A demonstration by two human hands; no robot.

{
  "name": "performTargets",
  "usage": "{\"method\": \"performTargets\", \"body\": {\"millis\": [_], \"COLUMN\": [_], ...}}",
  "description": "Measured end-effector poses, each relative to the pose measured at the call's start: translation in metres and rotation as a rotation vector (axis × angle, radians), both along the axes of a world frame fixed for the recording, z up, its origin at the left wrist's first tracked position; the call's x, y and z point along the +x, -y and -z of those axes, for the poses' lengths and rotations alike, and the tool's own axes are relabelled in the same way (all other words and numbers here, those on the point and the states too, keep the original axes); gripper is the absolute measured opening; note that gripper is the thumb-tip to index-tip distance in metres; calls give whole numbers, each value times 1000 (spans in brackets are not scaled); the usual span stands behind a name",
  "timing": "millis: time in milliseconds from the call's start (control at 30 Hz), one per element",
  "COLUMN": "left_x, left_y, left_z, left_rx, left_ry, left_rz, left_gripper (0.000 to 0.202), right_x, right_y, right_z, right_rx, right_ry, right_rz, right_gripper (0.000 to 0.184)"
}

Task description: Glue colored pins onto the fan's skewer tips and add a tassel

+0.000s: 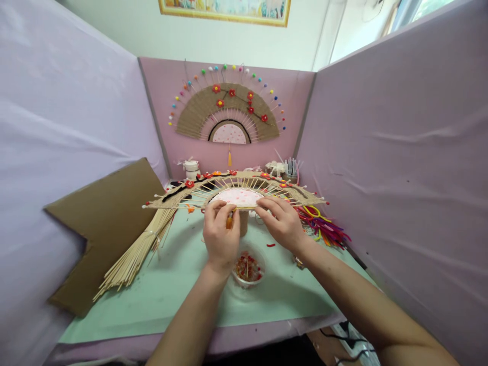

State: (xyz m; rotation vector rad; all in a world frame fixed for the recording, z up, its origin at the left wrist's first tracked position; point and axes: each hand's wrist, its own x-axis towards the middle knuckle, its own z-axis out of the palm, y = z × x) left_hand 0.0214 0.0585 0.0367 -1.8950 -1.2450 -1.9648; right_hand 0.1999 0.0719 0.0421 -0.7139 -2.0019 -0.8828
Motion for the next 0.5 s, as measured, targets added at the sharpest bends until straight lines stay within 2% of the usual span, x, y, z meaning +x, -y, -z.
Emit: {"method": "performTargets", "body": {"millis": [267, 500], "left_x": [-7, -10], "left_y": [-5, -15], "left_z": [-10, -27], "left_rx": [-57, -79], "left_ry": [4, 19], "left_rz": [72, 184], "left_gripper": [13, 15], "right_x": [0, 1], "right_y": [-3, -10], "right_z": [-14, -26], "right_rx": [-53, -85], "right_ry": [-38, -62], "right_rz": [-71, -80], "right_gripper": [27, 25]}}
